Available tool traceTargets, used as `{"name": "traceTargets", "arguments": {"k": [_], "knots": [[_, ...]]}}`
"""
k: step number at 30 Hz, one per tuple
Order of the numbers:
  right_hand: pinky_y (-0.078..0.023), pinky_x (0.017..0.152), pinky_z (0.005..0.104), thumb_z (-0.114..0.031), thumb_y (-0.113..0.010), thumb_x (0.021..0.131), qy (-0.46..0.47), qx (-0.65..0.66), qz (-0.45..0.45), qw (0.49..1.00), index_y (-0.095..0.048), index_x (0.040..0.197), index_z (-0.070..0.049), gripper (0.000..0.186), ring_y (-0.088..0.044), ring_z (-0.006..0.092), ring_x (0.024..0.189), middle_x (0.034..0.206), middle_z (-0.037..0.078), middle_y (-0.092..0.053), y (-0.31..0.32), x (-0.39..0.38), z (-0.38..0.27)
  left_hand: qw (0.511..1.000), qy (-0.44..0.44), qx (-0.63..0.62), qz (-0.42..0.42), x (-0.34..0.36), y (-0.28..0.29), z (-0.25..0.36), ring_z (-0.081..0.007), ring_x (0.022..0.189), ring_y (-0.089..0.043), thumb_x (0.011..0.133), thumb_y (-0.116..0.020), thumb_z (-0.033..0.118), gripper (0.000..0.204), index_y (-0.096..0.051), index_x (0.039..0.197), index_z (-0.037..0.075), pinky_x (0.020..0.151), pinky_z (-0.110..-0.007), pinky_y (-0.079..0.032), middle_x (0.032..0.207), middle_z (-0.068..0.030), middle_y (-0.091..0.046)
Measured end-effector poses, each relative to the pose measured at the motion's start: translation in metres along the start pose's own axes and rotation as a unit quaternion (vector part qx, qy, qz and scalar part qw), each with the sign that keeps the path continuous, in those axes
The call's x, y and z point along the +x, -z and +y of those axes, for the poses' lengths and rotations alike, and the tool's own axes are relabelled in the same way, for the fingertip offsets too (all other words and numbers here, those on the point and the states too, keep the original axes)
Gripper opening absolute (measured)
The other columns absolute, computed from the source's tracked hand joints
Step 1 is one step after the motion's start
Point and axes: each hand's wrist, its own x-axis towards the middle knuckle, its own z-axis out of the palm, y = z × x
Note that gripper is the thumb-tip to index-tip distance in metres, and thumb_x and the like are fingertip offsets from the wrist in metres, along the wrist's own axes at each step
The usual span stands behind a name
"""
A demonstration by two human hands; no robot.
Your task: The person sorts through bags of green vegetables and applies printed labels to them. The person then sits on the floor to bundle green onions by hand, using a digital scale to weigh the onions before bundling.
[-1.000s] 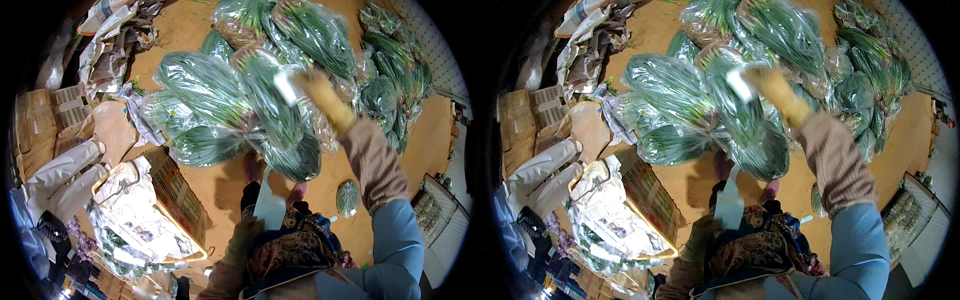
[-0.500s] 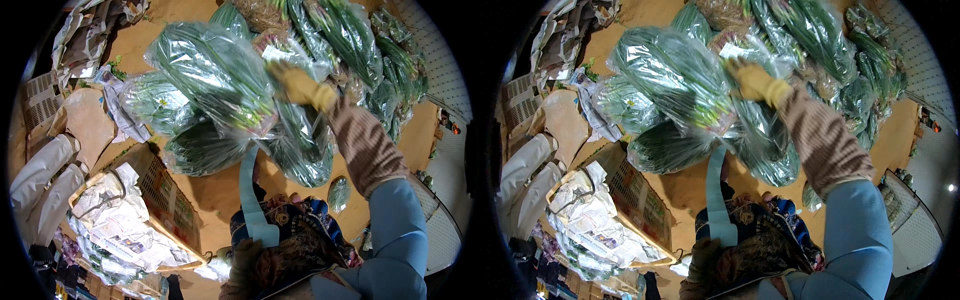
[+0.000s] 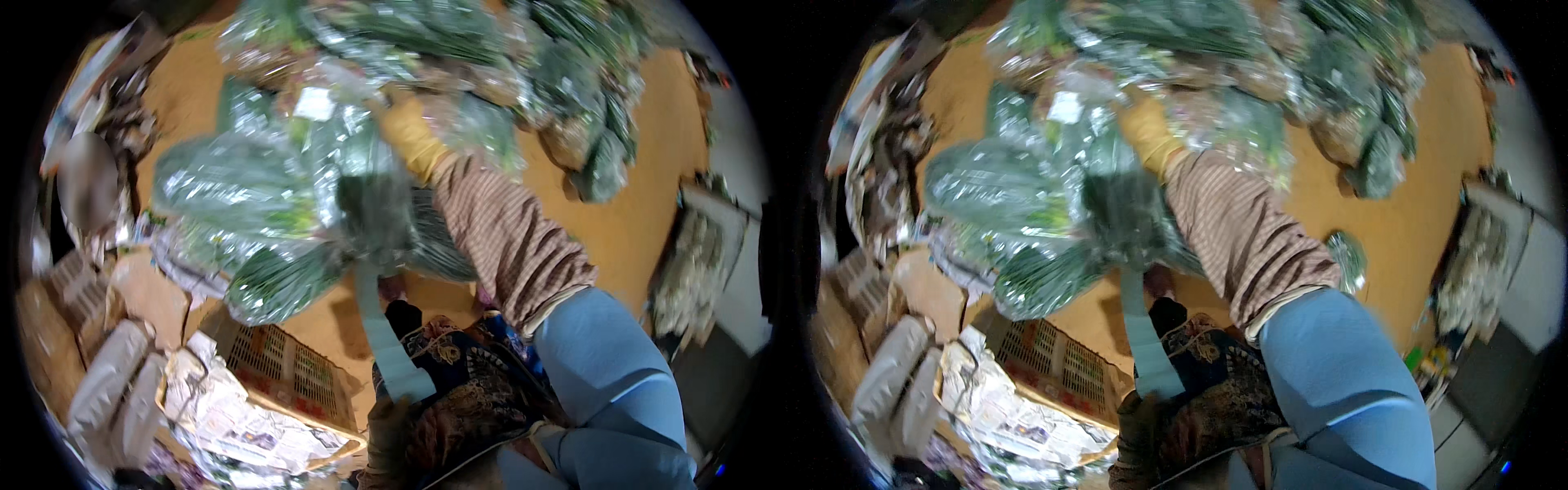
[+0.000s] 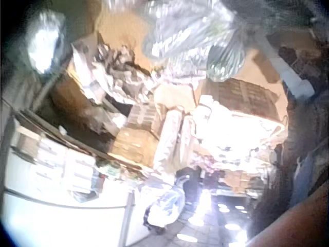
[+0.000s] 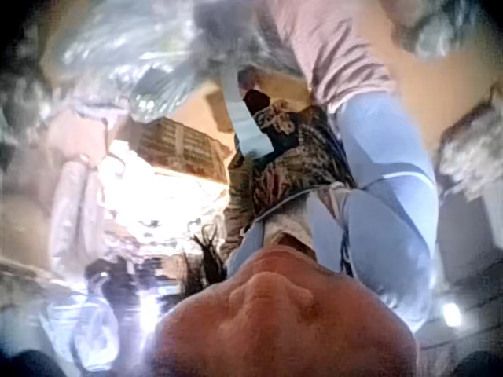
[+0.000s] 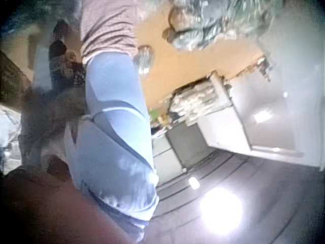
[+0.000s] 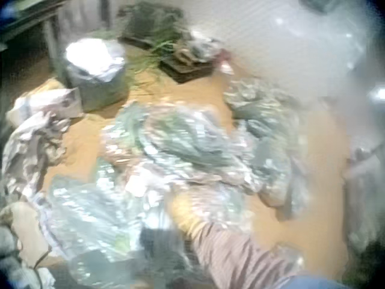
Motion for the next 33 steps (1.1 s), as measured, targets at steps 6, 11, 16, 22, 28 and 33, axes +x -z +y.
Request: {"name": "traceTargets", "arguments": {"k": [6, 11, 16, 22, 28, 33], "knots": [[-0.043, 0.063, 0.0347, -0.018, -0.056, 0.078, -0.081, 0.072, -0.100, 0.989, -0.053, 0.102, -0.001, 0.029, -0.053, 0.0216, 0.069, 0.079, 0.015, -0.057, 0.200, -0.145, 0.073, 0.990, -0.049, 0.130, -0.023, -0.019, -0.078, -0.020, -0.0154, 0.071, -0.056, 0.081, -0.050, 0.004, 0.020, -0.054, 0.097, -0.007, 0.061, -0.025, -0.047, 0.086, -0.0097, -0.058], [-0.043, 0.068, 0.0319, -0.026, -0.051, 0.084, -0.157, 0.251, 0.027, 0.955, -0.049, 0.108, -0.006, 0.032, -0.051, 0.0170, 0.077, 0.090, 0.005, -0.054, 0.365, -0.207, 0.145, 0.955, -0.180, 0.218, -0.090, -0.011, -0.132, -0.056, -0.0153, 0.076, -0.057, 0.081, -0.051, 0.005, 0.021, -0.052, 0.099, -0.006, 0.065, -0.024, -0.049, 0.089, -0.0114, -0.058], [-0.037, 0.089, 0.0357, -0.032, -0.054, 0.081, -0.292, 0.512, 0.118, 0.799, -0.040, 0.117, -0.011, 0.044, -0.046, 0.0218, 0.103, 0.114, 0.007, -0.047, 0.509, -0.256, 0.316, 0.910, -0.250, 0.265, -0.198, -0.005, -0.200, -0.081, -0.0113, 0.085, -0.054, 0.085, -0.045, 0.001, 0.034, -0.042, 0.118, 0.000, 0.072, -0.024, -0.047, 0.097, -0.0056, -0.056], [-0.043, 0.076, 0.0298, -0.024, -0.058, 0.079, -0.469, 0.143, 0.139, 0.860, -0.045, 0.113, -0.006, 0.040, -0.050, 0.0198, 0.092, 0.102, 0.007, -0.053, 0.558, -0.292, 0.389, 0.918, -0.231, 0.226, -0.228, -0.006, -0.229, -0.107, -0.0127, 0.088, -0.054, 0.086, -0.044, 0.001, 0.035, -0.038, 0.121, -0.001, 0.074, -0.025, -0.048, 0.101, -0.0063, -0.054], [-0.043, 0.069, 0.0292, -0.018, -0.059, 0.076, 0.017, 0.040, -0.209, 0.977, -0.054, 0.102, -0.004, 0.030, -0.053, 0.0200, 0.082, 0.095, 0.009, -0.056, 0.429, -0.269, 0.114, 0.902, -0.243, 0.256, -0.249, 0.003, -0.219, -0.123, -0.0131, 0.091, -0.053, 0.086, -0.043, -0.001, 0.035, -0.039, 0.121, 0.000, 0.076, -0.026, -0.048, 0.106, -0.0080, -0.052], [-0.043, 0.069, 0.0361, -0.029, -0.062, 0.073, 0.262, 0.008, -0.398, 0.879, -0.058, 0.093, -0.005, 0.032, -0.053, 0.0296, 0.081, 0.086, 0.014, -0.057, 0.356, -0.251, 0.039, 0.922, -0.180, 0.162, -0.303, -0.018, -0.197, -0.092, -0.0134, 0.094, -0.052, 0.084, -0.043, -0.002, 0.038, -0.038, 0.122, 0.002, 0.078, -0.030, -0.047, 0.109, -0.0069, -0.051]]}}
